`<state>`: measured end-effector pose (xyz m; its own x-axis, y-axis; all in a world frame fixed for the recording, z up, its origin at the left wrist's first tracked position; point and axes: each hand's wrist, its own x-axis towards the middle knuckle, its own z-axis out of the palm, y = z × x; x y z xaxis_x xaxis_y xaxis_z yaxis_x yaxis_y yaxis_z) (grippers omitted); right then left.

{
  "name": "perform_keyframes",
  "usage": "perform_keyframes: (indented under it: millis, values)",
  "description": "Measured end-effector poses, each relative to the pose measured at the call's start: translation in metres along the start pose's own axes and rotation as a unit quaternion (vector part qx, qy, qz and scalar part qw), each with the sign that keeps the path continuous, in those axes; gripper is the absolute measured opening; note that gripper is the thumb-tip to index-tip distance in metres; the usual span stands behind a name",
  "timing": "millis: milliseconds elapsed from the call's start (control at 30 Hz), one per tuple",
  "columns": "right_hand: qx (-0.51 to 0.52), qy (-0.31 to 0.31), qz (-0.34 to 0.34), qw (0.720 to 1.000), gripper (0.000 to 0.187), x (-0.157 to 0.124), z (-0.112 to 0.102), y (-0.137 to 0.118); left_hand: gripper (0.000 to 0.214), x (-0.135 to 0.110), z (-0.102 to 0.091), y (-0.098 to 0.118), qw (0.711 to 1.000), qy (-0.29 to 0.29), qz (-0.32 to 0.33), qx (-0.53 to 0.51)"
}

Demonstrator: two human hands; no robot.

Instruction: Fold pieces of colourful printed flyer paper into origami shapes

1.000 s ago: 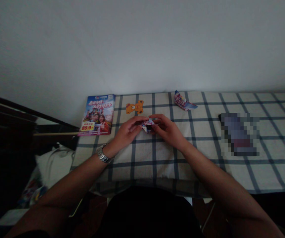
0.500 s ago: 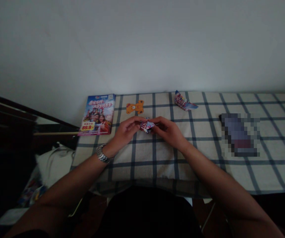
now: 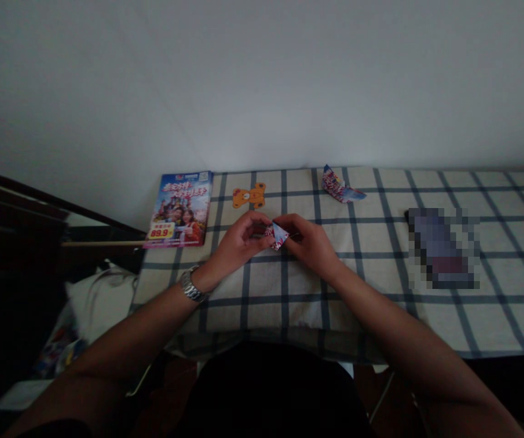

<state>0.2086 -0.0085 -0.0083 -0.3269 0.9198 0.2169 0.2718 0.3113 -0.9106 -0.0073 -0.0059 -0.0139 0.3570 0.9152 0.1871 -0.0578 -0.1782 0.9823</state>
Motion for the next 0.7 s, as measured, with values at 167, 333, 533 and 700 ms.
perform_keyframes:
  millis: [167, 333, 533, 700]
  values:
    - [0.005, -0.038, -0.022, 0.999, 0.037, 0.0005, -0.0039, -0.0023, 0.046, 0.0, -0.0038, -0.0012, 1.0, 0.011, -0.011, 0.015]
    - [0.042, -0.032, -0.004, 0.999, 0.038, 0.0, -0.0056, -0.004, 0.048, 0.0003, -0.0081, -0.0022, 0.999, 0.021, 0.001, 0.026]
    - [0.05, -0.031, 0.03, 0.998, 0.043, -0.0003, -0.0024, 0.001, 0.041, 0.0002, -0.0061, 0.0018, 0.999, 0.016, 0.004, 0.03]
    - [0.004, -0.035, 0.001, 0.999, 0.042, -0.0006, -0.0034, -0.0031, 0.031, 0.001, -0.0061, 0.0056, 0.999, 0.015, 0.008, 0.031]
